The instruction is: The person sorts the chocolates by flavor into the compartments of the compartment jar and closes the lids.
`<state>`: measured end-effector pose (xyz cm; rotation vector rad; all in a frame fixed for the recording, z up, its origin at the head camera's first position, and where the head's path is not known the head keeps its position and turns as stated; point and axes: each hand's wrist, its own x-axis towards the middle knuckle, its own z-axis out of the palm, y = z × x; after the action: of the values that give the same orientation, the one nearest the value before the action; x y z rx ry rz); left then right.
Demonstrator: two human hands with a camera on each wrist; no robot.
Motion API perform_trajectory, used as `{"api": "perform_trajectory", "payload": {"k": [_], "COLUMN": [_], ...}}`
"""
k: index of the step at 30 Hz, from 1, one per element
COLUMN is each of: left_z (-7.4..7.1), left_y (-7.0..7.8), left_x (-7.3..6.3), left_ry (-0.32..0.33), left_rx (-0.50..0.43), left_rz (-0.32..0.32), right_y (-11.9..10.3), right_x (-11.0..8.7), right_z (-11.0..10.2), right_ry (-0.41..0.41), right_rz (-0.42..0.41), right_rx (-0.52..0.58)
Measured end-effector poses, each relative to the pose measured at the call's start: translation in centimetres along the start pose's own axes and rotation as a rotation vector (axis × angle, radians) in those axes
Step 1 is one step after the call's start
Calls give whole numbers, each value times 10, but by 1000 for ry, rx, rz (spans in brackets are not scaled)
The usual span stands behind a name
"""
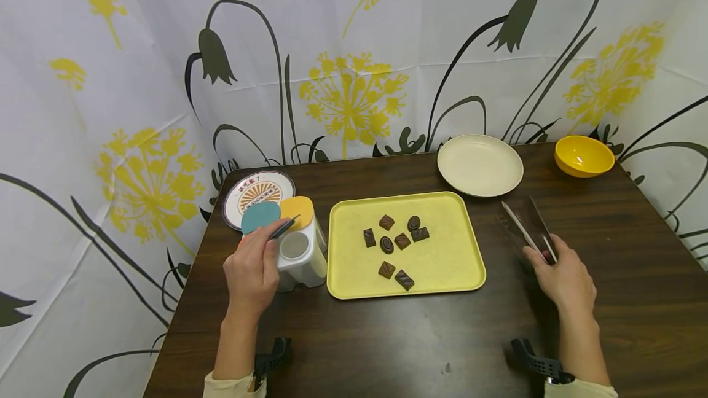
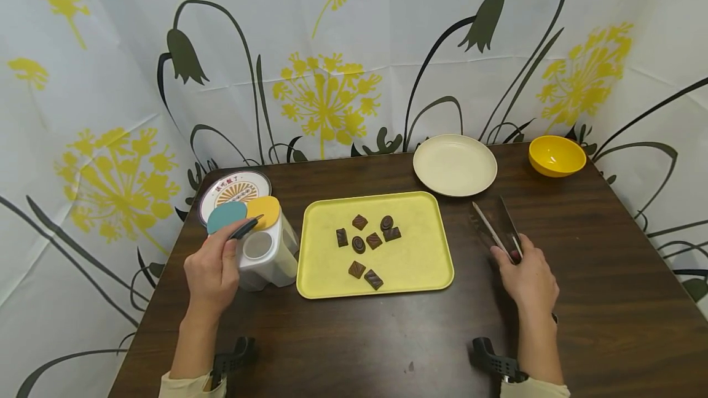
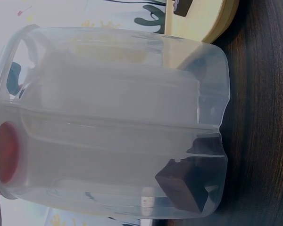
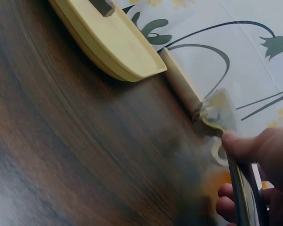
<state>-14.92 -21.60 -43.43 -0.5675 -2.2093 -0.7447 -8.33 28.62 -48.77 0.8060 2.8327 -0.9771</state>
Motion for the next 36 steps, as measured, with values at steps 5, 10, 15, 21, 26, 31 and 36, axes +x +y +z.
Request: {"api": "perform_trajectory", "payload": {"k": [5, 10, 15, 21, 26, 31, 36], "left_z": [0, 1, 1, 1, 2, 2, 2], "left_y": [0, 0, 0, 0, -1, -1, -1], "left_x": [-1, -1, 0, 0, 0, 0, 0], "left_ry": [-14, -6, 9, 15, 15, 16, 18], "left_rx": [0, -2, -1, 0, 2, 1, -2], "left_rz": [-18, -6, 11, 19, 17, 19, 20], "right_y": [0, -6, -15, -29, -43, -51, -55], "right_x": [-2, -5, -5, -11, -15, -17, -16], "right_z": [-6, -12, -13, -3, 9, 21, 31], "right_ry": [7, 4, -101, -196, -220, -211, -138], "right_rz": [-67, -205, -349, -517, -593, -658, -722], "right_rx": [14, 61, 66, 20, -20, -82, -143]}}
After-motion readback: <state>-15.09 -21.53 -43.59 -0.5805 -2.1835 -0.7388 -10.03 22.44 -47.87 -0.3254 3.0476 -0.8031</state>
